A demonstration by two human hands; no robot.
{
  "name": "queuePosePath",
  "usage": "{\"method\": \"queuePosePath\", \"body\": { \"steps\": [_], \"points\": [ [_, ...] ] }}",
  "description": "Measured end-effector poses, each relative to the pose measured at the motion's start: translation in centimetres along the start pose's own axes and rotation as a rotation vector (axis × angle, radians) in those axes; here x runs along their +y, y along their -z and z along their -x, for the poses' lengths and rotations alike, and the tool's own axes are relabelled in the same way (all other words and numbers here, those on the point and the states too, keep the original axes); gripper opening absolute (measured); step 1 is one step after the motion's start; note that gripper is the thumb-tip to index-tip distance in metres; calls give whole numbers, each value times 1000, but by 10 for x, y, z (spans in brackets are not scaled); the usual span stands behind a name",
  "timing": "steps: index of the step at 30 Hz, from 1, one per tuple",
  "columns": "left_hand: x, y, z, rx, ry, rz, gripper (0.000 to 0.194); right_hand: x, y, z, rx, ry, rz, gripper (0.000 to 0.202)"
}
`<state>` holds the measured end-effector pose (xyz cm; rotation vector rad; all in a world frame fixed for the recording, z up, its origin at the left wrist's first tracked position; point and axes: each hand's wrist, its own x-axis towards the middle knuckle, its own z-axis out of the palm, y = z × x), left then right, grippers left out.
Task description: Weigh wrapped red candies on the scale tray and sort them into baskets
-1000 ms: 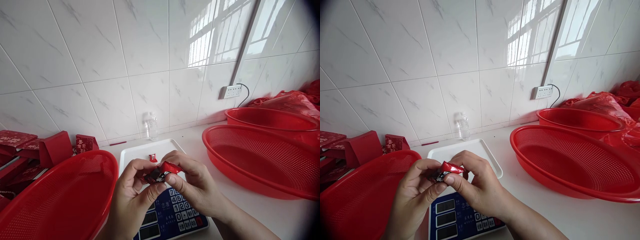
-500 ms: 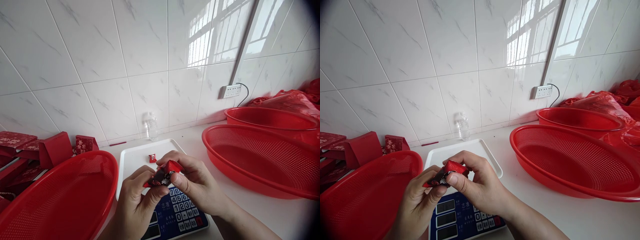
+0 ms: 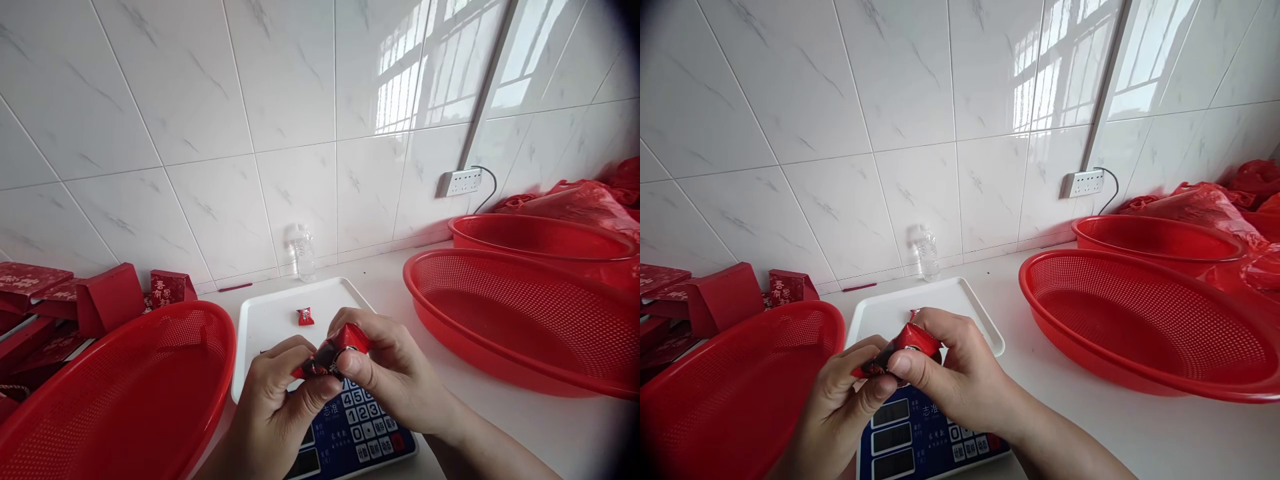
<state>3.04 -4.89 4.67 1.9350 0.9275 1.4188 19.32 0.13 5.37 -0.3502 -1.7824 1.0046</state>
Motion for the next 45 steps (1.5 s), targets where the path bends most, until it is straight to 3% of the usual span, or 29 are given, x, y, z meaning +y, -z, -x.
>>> {"method": "queuePosePath", "body": {
  "steps": [8,17,39,45],
  "points": [
    [2,1,1,-19,15,9,35,0,2,-1,12,75,121,50],
    [4,1,1,-58,23,-7,47,2,5,1,33,347,313,46],
    [5,1,2,-71,62,-2,43,4,5,0,47,391,339,41],
    [1,3,5,-65,71,19,41,4,3,-2,15,318,265,44]
  ]
}}
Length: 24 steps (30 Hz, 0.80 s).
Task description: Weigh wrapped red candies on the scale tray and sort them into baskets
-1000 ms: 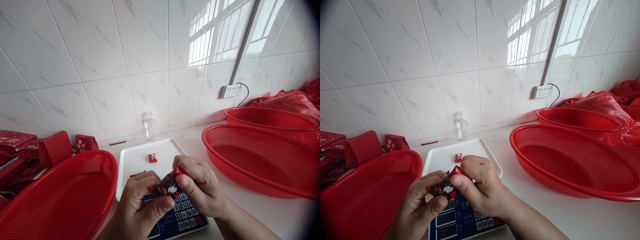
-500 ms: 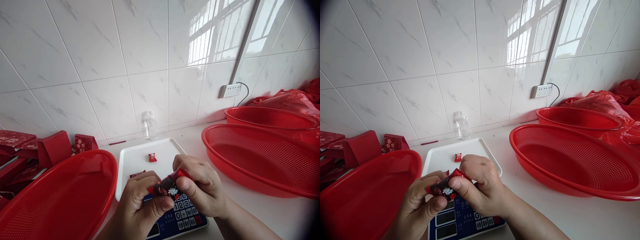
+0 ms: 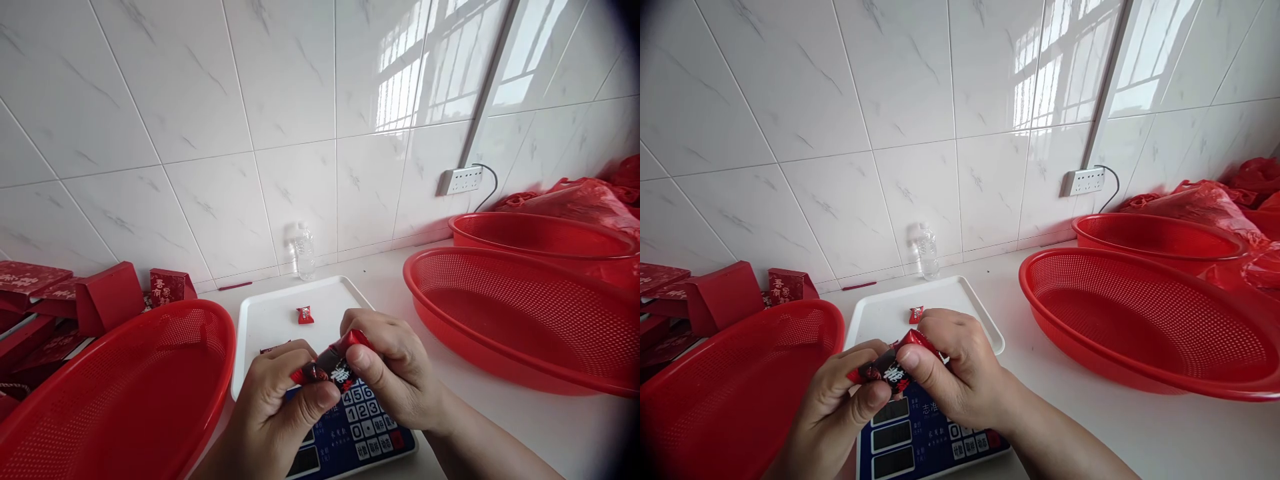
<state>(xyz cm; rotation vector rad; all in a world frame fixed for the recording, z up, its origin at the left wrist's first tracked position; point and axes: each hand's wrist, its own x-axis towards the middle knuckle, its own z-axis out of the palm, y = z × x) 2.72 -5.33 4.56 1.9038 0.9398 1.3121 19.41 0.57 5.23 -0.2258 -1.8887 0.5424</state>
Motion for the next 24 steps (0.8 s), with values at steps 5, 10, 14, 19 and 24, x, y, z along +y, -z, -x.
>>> {"method": "queuePosePath", "body": {
  "steps": [5,10,14,19,24],
  "points": [
    [-2,0,1,11,14,8,40,0,1,1,15,1,41,44],
    [-6,-3,-1,82,-7,3,41,0,-6,1,50,-69,50,47],
    [-11,-4,-1,166,-8,-41,41,3,-13,2,31,-108,15,50],
    [-15,-3,-2,180,12,-39,43,3,-16,2,-25,-202,-39,50],
    [-18,-3,-2,212,49,-64,43,3,-18,1,29,-144,8,46]
  ]
}}
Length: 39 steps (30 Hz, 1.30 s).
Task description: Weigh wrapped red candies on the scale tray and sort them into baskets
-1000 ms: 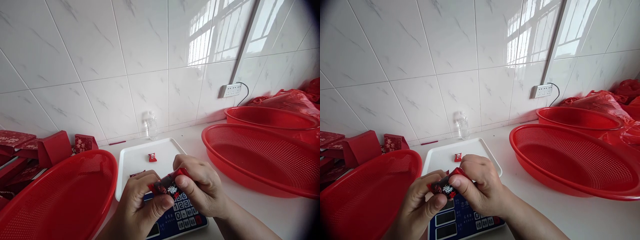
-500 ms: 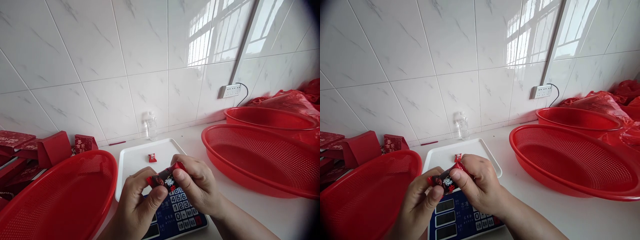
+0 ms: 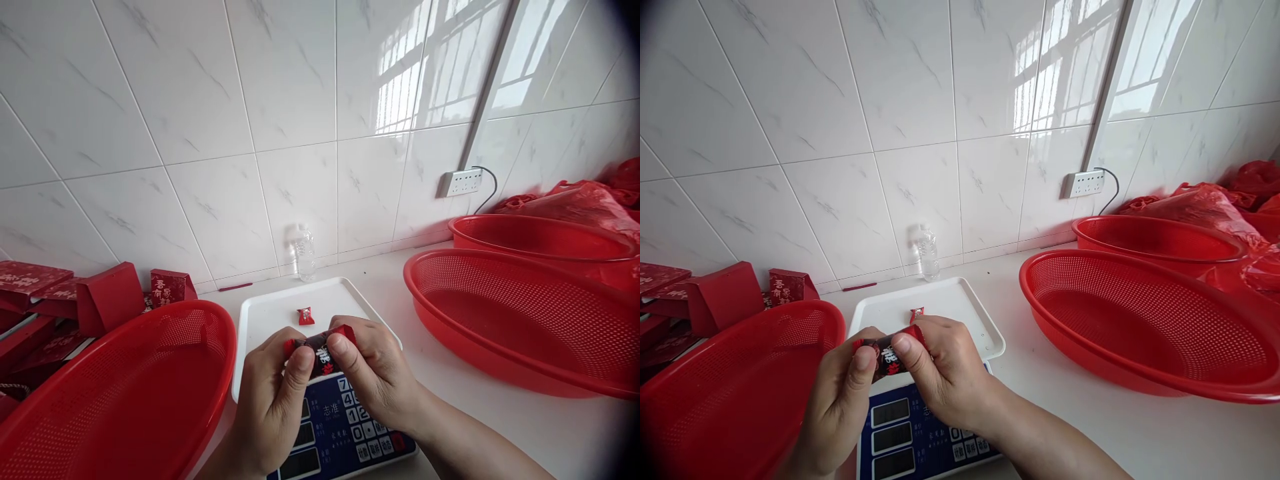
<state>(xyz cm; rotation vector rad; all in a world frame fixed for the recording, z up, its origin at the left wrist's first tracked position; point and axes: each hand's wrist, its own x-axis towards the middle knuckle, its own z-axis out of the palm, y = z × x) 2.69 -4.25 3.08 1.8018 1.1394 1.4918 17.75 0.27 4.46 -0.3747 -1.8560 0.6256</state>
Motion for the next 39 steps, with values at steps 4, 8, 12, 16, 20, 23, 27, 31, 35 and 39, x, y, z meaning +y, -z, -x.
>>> {"method": "queuePosePath", "body": {
  "steps": [4,8,12,16,20,23,27,31,35,39],
  "points": [
    [2,-1,-1,50,-47,-66,42,1,0,0,15,13,20,48],
    [4,-1,-3,79,-71,-76,43,3,0,0,8,10,35,50],
    [4,-2,-7,81,-41,-56,45,8,-4,-1,31,19,33,50],
    [3,-4,-12,120,-62,-81,44,15,-7,-1,28,-47,25,52],
    [1,-4,-14,142,-91,-117,44,19,-8,-2,-2,-124,14,55],
    [0,-3,-14,131,-87,-97,44,19,-8,-2,2,-127,3,56],
    [2,-4,-14,117,-66,-53,44,20,-9,-1,-26,-202,-110,55],
    [2,-5,-13,127,-46,-43,43,19,-8,0,-36,-195,-119,54],
    [-2,-3,-11,146,-21,-26,45,13,-5,-1,-36,-152,-43,48],
    [-5,-2,-8,143,-10,-5,43,10,-4,-2,-29,-174,-61,45]
  ]
}}
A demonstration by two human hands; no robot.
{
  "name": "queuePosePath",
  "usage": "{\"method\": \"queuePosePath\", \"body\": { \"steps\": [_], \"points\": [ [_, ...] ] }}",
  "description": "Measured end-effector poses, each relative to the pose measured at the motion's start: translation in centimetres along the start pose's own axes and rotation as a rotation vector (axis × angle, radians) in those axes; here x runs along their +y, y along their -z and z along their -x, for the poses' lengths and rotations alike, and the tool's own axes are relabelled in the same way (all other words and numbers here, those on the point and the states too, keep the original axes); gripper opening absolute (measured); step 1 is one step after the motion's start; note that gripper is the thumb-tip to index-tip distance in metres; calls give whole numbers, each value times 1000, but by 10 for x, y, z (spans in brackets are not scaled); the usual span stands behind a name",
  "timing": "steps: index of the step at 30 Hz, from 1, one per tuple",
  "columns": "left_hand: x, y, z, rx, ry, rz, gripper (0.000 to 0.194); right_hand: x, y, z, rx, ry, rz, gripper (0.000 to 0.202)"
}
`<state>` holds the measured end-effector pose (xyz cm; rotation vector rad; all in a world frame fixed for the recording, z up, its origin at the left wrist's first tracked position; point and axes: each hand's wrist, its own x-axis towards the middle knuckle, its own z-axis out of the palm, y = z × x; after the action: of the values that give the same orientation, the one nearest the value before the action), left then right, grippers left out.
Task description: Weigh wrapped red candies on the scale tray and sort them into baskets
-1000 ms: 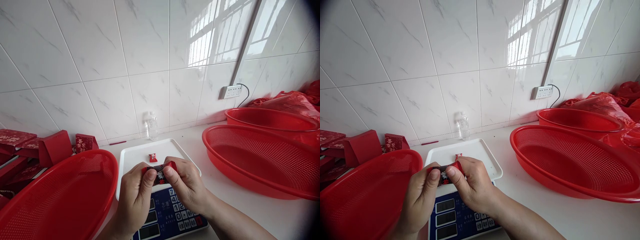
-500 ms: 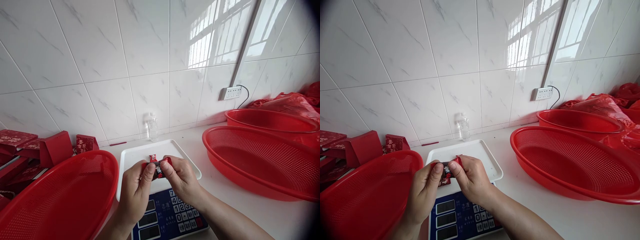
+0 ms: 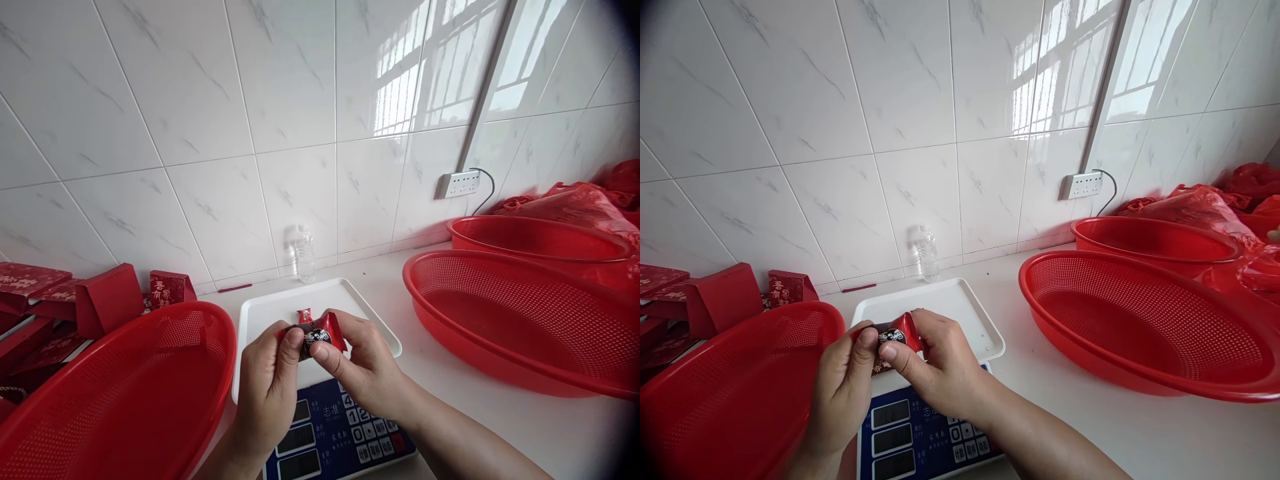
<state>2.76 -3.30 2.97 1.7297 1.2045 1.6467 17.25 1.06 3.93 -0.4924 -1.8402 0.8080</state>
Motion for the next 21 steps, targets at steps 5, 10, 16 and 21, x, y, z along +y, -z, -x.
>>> {"method": "queuePosePath", "body": {
  "steps": [5,10,16,21],
  "points": [
    [0,-3,2,16,-32,14,43,-1,0,0,7,16,-35,47],
    [0,-4,3,43,-79,-21,44,-3,0,1,-10,-3,-37,50],
    [-3,-2,5,50,-89,-57,41,-3,-1,2,1,-3,-20,50],
    [-3,-3,3,53,-59,-31,43,-4,1,1,10,-25,-34,45]
  ]
}}
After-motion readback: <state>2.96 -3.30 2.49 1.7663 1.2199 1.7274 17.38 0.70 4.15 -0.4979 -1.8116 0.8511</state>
